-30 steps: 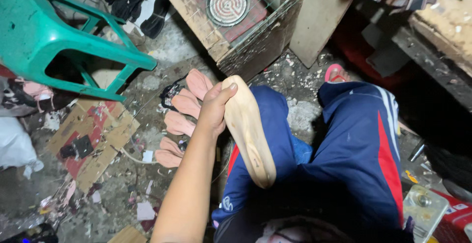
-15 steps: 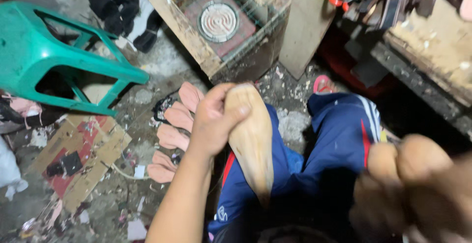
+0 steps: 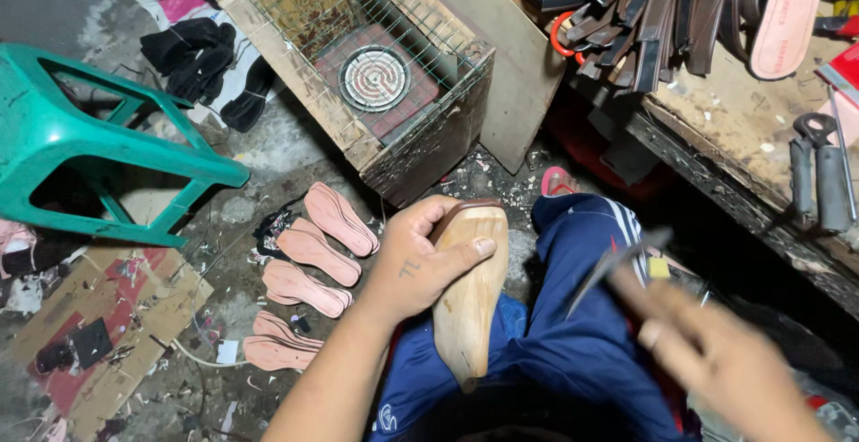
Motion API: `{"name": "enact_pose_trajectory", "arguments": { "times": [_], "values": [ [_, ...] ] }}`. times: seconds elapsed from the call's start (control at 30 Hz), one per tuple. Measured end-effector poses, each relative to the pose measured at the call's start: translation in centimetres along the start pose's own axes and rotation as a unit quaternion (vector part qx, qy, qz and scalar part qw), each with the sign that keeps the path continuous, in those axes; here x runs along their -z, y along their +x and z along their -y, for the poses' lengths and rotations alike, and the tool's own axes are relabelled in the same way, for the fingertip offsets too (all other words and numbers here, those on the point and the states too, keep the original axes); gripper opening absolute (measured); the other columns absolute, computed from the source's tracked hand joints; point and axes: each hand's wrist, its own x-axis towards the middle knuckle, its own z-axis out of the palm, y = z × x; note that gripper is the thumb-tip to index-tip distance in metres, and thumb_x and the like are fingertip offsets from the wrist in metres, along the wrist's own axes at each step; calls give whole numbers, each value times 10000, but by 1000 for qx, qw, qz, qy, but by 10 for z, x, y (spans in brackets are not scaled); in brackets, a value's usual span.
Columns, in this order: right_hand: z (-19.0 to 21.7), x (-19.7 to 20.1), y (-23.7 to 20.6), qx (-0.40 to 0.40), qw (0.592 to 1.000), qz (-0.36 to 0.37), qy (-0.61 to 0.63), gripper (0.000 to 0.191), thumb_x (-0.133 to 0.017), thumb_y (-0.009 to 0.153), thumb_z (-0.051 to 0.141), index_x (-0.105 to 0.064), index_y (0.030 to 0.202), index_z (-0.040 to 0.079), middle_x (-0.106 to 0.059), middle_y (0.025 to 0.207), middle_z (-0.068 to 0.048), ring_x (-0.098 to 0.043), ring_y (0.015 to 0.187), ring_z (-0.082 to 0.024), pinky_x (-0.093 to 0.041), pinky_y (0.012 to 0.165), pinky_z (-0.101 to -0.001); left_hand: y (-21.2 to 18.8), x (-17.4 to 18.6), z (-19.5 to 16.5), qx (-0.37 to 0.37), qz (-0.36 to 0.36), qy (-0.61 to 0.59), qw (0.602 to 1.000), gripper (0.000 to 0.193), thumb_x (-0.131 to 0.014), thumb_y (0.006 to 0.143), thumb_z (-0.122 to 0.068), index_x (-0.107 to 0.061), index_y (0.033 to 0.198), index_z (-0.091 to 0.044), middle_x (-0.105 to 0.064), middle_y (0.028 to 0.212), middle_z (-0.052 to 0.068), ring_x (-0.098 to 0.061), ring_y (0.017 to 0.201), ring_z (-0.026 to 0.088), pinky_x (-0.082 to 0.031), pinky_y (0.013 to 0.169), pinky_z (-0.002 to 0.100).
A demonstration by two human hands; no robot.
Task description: The person sits on the floor and works a black shoe upper over a wooden last, using pliers to pull the material and a hammer to tap and set it around the sole edge. They then pull the wooden last out of the finished upper and set it aside.
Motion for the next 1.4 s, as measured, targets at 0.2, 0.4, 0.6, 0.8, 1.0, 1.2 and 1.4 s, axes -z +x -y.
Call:
{"name": "enact_pose_trajectory", "arguments": {
  "times": [0.2,0.4,0.6,0.8,1.0,1.2,1.4],
  "values": [
    [5,-34,-51,-136,930,302,-159,591,-763,842,502,-607,1408,427,-681,1078,33,-695,1069,-74,-567,995,-219,0,-9,5,26,-29,-6,999,342,-862,776,-187,-682,1021,-31,-743,927,37,-675,824,86,-574,765,270],
    [69,22,15,117,986,-8,121,695,-835,712,196,-592,1347,53,-681,1198,-110,-653,1124,-232,-469,980,-342,-2,-40,1,-14,49,56,997,432,-911,727,-239,-660,1018,-41,-714,912,27,-630,834,69,-561,768,261],
    [108,25,79,72,870,111,474,712,-760,804,0,-469,1452,46,-667,1180,-107,-637,1121,-179,-503,1008,-351,4,-52,12,34,110,-10,993,728,-900,674,-277,-515,1245,-39,-697,971,51,-646,911,100,-556,822,283],
    [80,28,84,62,858,154,485,652,-774,777,-4,-493,1363,39,-652,1143,-83,-639,1077,-170,-540,947,-362,4,-35,34,148,358,-212,897,921,-856,768,-287,-442,1527,31,-596,1371,58,-537,1273,140,-390,1148,320],
    [63,51,90,83,922,156,343,854,-856,672,74,-466,1431,78,-688,1059,-48,-658,1015,-152,-513,952,-326,11,-54,29,-68,143,328,931,892,-924,597,-246,-521,1355,-3,-641,1170,167,-592,1115,344,-431,963,429],
    [37,0,101,135,975,51,169,758,-862,675,135,-565,1369,77,-729,1092,-44,-661,1096,-226,-473,1011,-353,23,-71,35,-187,87,509,836,946,-880,560,-250,-507,1399,-21,-588,1107,126,-565,1030,308,-423,889,441],
    [13,-20,94,147,976,27,156,686,-835,728,158,-577,1359,79,-738,1160,-55,-662,1141,-253,-477,1030,-379,20,-79,39,-253,83,452,851,662,-880,524,-358,-702,1130,-160,-544,1303,214,-519,1145,383,-367,905,519]
  ]
}}
